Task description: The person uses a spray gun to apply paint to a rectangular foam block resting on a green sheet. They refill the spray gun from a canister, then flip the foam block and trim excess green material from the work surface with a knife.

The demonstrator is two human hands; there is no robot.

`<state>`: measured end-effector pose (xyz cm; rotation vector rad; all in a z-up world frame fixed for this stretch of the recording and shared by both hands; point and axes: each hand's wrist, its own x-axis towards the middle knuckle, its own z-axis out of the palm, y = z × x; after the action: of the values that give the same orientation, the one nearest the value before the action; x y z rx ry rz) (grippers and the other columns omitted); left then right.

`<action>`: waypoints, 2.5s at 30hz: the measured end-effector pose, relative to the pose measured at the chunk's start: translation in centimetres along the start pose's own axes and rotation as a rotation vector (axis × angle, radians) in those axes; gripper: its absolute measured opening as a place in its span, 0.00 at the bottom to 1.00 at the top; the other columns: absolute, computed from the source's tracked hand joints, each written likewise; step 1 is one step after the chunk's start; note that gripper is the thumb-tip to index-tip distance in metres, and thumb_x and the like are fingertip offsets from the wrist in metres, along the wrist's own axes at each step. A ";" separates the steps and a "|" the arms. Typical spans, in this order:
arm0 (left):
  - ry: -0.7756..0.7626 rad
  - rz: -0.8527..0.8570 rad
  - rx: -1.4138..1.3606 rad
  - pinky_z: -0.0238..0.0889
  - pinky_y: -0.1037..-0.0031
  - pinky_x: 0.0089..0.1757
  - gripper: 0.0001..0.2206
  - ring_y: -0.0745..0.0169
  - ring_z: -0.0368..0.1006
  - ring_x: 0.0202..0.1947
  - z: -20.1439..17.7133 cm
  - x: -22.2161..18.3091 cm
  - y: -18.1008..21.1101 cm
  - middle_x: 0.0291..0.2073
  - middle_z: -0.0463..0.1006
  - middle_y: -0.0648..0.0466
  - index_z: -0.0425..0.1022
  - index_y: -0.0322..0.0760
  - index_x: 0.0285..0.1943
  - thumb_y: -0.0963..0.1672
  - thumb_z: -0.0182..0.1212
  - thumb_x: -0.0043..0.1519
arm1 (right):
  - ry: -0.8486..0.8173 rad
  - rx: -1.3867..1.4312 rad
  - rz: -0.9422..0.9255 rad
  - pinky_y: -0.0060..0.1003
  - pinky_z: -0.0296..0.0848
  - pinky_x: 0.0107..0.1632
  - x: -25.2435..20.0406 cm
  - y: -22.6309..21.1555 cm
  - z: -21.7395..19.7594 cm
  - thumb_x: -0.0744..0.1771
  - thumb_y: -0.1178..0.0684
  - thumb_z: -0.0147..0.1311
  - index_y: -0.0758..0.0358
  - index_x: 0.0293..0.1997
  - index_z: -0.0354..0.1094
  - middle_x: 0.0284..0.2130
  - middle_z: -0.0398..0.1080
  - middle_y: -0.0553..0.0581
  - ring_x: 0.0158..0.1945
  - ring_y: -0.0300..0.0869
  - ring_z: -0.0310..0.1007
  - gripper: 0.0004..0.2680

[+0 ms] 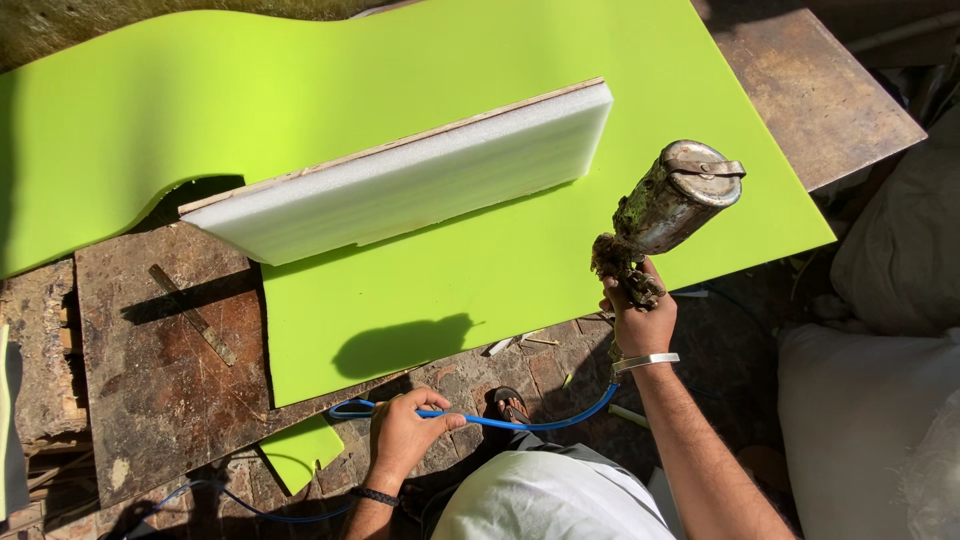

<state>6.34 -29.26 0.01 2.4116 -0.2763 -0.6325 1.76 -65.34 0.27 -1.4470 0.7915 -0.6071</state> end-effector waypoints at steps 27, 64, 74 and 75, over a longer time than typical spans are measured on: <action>-0.070 -0.039 -0.035 0.64 0.77 0.27 0.17 0.72 0.77 0.23 -0.1 1.6 2.1 0.21 0.84 0.59 0.86 0.46 0.37 0.53 0.80 0.44 | 0.096 0.115 -0.274 0.30 0.75 0.35 0.2 -7.8 -2.6 0.67 0.61 0.59 0.67 0.60 0.69 0.34 0.75 0.52 0.31 0.34 0.74 0.14; 0.248 -0.075 -0.434 0.68 0.78 0.29 0.15 0.70 0.81 0.26 -10.4 -9.9 -14.3 0.24 0.87 0.52 0.83 0.37 0.38 0.46 0.81 0.46 | -0.388 0.147 -0.247 0.31 0.75 0.34 -12.6 -10.4 17.7 0.67 0.62 0.60 0.72 0.59 0.68 0.34 0.75 0.55 0.30 0.37 0.74 0.14; 0.423 -0.020 -0.548 0.73 0.76 0.33 0.15 0.69 0.82 0.29 -10.4 -13.7 -21.3 0.29 0.87 0.50 0.82 0.33 0.38 0.44 0.80 0.47 | -0.535 0.103 -0.238 0.30 0.75 0.31 -16.5 -10.1 25.0 0.67 0.60 0.62 0.71 0.59 0.67 0.32 0.75 0.54 0.29 0.35 0.74 0.15; 0.464 0.045 -0.520 0.73 0.76 0.33 0.14 0.69 0.82 0.30 -10.4 -13.9 -21.6 0.30 0.87 0.49 0.82 0.33 0.37 0.44 0.81 0.47 | -0.534 0.097 -0.242 0.29 0.74 0.31 -16.9 -10.1 25.3 0.67 0.60 0.62 0.72 0.58 0.67 0.31 0.75 0.54 0.29 0.35 0.74 0.14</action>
<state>0.50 -2.23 -0.96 1.9644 0.0317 -0.0883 12.06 -36.97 10.96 -1.5302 0.1680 -0.4008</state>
